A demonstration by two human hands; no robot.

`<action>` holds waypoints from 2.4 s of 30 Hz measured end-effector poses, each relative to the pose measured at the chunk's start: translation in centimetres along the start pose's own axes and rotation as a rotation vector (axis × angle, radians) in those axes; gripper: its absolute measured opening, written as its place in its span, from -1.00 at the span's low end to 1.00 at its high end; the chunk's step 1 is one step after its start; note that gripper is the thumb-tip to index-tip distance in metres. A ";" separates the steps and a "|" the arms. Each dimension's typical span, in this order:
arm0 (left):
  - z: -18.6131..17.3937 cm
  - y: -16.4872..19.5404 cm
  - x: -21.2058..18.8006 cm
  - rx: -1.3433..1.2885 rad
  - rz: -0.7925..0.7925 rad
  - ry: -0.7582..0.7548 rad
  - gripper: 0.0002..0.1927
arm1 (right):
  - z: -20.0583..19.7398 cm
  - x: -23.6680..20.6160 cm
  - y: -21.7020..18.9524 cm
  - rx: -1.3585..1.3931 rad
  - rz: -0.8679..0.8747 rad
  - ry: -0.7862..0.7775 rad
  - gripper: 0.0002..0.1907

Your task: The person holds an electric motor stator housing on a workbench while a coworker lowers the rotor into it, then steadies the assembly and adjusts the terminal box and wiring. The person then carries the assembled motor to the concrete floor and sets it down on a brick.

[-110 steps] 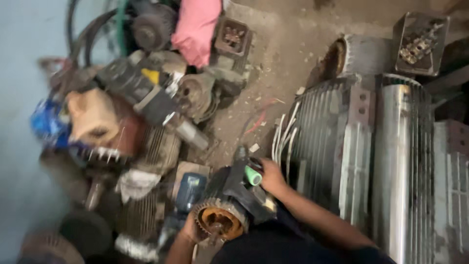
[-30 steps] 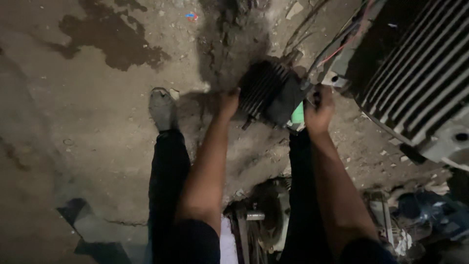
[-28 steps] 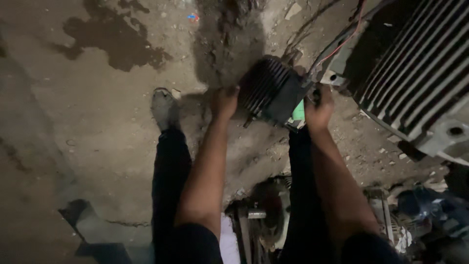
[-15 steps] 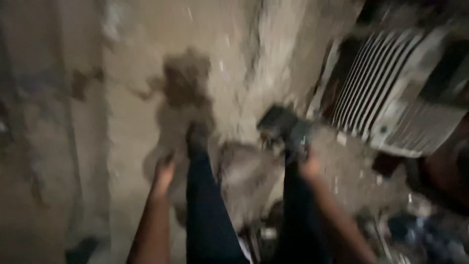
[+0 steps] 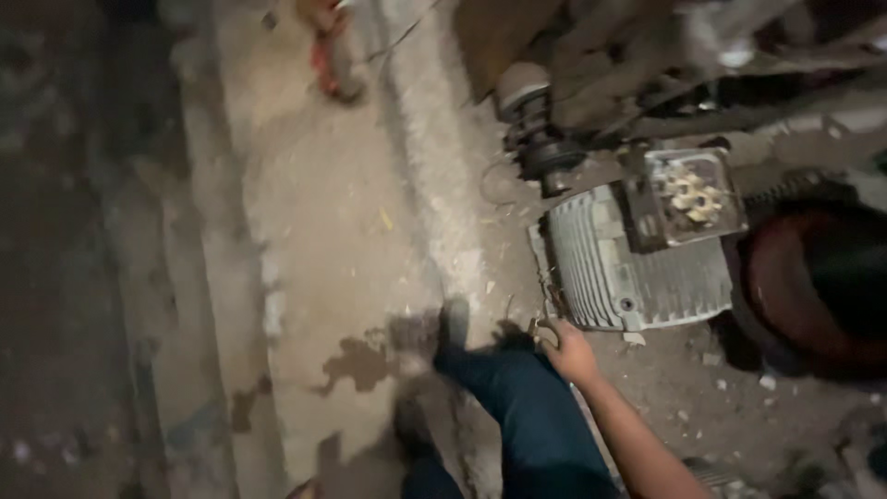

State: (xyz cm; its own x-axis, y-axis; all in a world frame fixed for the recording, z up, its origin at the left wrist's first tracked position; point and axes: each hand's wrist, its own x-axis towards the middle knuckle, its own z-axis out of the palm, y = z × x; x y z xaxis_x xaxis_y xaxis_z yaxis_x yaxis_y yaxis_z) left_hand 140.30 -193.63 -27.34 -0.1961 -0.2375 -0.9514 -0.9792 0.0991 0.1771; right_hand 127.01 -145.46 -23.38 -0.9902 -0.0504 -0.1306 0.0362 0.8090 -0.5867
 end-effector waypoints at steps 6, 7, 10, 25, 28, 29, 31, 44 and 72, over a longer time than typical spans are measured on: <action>11.0 26.4 -2.3 0.335 0.493 -0.085 -0.40 | -8.2 10.5 8.6 0.021 0.233 0.174 -0.56; 12.6 30.9 -2.2 0.366 0.566 -0.069 -0.43 | -9.9 13.5 10.1 0.018 0.260 0.202 -0.53; 16.5 42.8 -3.0 0.416 0.543 -0.063 -0.52 | -16.3 25.6 14.3 0.275 0.355 0.297 -0.50; 10.0 59.7 -5.9 0.556 0.088 0.183 -0.43 | -28.3 54.6 27.2 0.568 0.668 1.056 0.15; 11.3 63.2 -5.1 0.678 0.069 0.098 -0.41 | -25.8 54.7 26.5 1.415 0.896 0.769 0.10; 12.4 65.6 -4.5 0.826 0.182 0.095 -0.43 | -25.4 54.9 26.3 1.527 0.929 0.774 0.08; 15.3 71.5 -3.3 0.893 0.386 0.058 -0.46 | -25.1 55.8 25.5 1.750 0.995 0.787 0.05; 61.1 110.5 -1.1 0.802 1.546 -0.353 -0.28 | -22.5 61.4 24.3 0.936 0.845 1.094 -0.27; 53.5 110.4 -9.9 1.977 1.047 -0.136 0.20 | -25.9 57.2 12.1 1.349 1.271 0.868 -0.57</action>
State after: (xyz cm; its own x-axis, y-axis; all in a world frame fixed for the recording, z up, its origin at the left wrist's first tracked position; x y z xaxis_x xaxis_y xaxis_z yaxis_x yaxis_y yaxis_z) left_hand 36.92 -128.67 -11.79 -0.3615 0.5671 -0.7401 0.7248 0.6702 0.1596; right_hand 67.26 -123.41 -17.24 -0.1093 0.6390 -0.7614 0.2667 -0.7191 -0.6417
